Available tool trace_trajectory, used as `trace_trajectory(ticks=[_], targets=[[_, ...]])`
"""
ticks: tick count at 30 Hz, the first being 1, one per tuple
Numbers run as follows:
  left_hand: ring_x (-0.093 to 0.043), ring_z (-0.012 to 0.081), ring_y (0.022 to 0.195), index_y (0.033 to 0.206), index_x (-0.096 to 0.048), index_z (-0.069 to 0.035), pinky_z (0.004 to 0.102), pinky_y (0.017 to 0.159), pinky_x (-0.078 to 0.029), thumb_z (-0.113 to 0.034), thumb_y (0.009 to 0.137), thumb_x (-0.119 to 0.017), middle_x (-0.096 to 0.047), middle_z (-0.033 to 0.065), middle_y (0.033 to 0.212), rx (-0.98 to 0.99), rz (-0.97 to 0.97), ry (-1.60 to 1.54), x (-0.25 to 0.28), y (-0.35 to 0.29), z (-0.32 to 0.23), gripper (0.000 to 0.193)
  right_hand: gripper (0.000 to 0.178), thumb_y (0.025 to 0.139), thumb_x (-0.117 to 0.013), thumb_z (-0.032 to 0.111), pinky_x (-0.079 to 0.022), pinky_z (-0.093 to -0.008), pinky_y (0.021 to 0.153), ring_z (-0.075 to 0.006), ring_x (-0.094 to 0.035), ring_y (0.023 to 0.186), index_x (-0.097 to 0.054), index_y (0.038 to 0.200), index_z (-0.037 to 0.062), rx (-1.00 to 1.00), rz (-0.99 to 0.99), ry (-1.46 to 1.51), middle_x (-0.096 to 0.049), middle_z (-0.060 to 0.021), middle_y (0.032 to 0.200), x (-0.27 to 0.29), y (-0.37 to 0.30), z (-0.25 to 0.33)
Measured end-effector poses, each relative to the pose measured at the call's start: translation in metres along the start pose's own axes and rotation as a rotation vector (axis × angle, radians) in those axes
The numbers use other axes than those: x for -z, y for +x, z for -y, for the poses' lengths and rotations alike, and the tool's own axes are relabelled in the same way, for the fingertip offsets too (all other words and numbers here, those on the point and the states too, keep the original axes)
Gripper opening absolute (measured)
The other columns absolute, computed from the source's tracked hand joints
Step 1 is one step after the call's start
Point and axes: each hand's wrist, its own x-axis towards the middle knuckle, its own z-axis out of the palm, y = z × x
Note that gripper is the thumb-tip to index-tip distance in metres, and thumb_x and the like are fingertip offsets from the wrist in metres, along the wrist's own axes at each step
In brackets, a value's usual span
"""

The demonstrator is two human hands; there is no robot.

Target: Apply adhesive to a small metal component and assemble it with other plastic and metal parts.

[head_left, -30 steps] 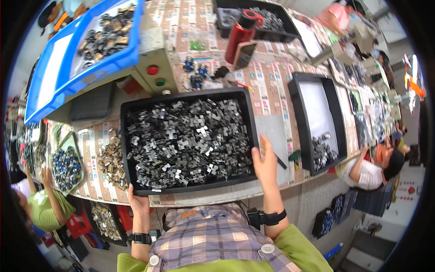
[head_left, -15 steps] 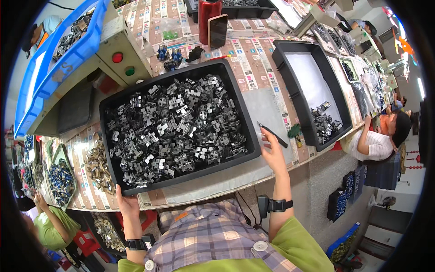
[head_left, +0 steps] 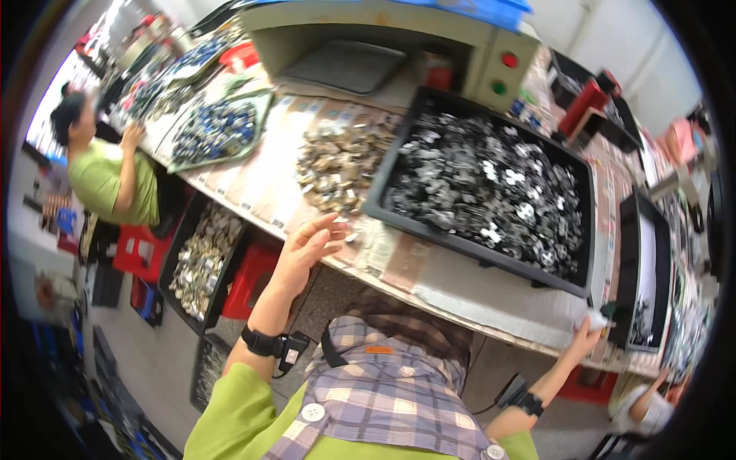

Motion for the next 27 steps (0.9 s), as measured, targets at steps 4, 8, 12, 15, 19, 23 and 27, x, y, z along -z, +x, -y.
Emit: trace_trajectory(ticks=[4,8,12,15,19,23,27], targets=[[-0.055,0.0078,0.074,0.097,-0.06,-0.003,0.0226,0.062,-0.045,-0.015,0.082,-0.057,-0.061,0.0037,0.089,-0.277,-0.277,0.624,0.043,0.004,-0.012,0.02,0.048,0.083,-0.057,0.017,-0.04,-0.0288,0.083,-0.017,-0.048,0.099,-0.039,0.122,-0.0043,0.001,-0.067,-0.057,-0.049,-0.0117,0.111,-0.008,-0.054,0.041],[-0.056,0.0205,0.071,0.087,-0.058,-0.006,0.0297,0.061,-0.044,-0.022,0.071,-0.066,-0.054,0.0067,0.08,-0.429,-0.179,1.028,0.026,0.01,0.004,0.024,0.05,0.084,-0.056,0.018,-0.034,-0.03,0.09,-0.0194,-0.046,0.103,-0.036,0.123,-0.0062,0.059,-0.016,-0.035,-0.048,-0.0113,0.114,-0.016,-0.072,0.047],[-0.054,0.0275,0.086,0.103,-0.052,-0.007,0.0343,0.071,-0.045,-0.031,0.064,-0.071,-0.05,0.0102,0.097,-0.567,-0.298,1.255,0.015,0.015,0.034,0.049,0.052,0.084,-0.057,0.023,-0.041,-0.0276,0.079,-0.0167,-0.048,0.096,-0.036,0.125,-0.0007,0.107,0.033,-0.046,-0.047,-0.0092,0.112,-0.04,-0.088,0.065],[-0.051,0.0297,0.09,0.104,-0.051,-0.005,0.0367,0.075,-0.043,-0.03,0.065,-0.07,-0.05,0.011,0.098,-0.471,-0.347,1.215,0.006,0.021,0.037,0.051,0.052,0.084,-0.056,0.021,-0.033,-0.029,0.089,-0.0182,-0.045,0.101,-0.035,0.124,-0.0036,0.087,0.081,-0.059,-0.046,-0.0111,0.114,-0.052,-0.095,0.076],[-0.053,0.0289,0.085,0.102,-0.052,-0.002,0.0362,0.073,-0.044,-0.026,0.065,-0.07,-0.051,0.0113,0.095,-0.439,-0.36,1.271,0.004,0.029,0.045,0.047,0.045,0.085,-0.054,0.019,-0.032,-0.0284,0.089,-0.0175,-0.045,0.099,-0.038,0.12,-0.0053,0.121,0.122,-0.025,-0.048,-0.0112,0.109,-0.066,-0.107,0.091],[-0.054,0.0159,0.076,0.106,-0.052,0.001,0.0271,0.065,-0.043,-0.021,0.069,-0.068,-0.053,0.0109,0.093,-0.235,-0.226,0.894,-0.006,0.023,0.029,0.046,0.043,0.086,-0.053,0.017,-0.036,-0.0268,0.085,-0.0166,-0.048,0.094,-0.038,0.118,-0.0065,0.129,0.148,0.048,-0.051,-0.0115,0.105,-0.056,-0.117,0.104],[-0.052,0.0121,0.09,0.115,-0.048,-0.001,0.0242,0.074,-0.043,-0.024,0.083,-0.056,-0.052,0.006,0.109,0.1,0.076,-0.287,-0.036,0.0,0.019,0.04,0.038,0.085,-0.054,0.013,-0.039,-0.0269,0.083,-0.0164,-0.052,0.09,-0.041,0.116,-0.0052,0.052,0.274,0.356,-0.054,-0.0129,0.103,-0.071,-0.137,0.131]])
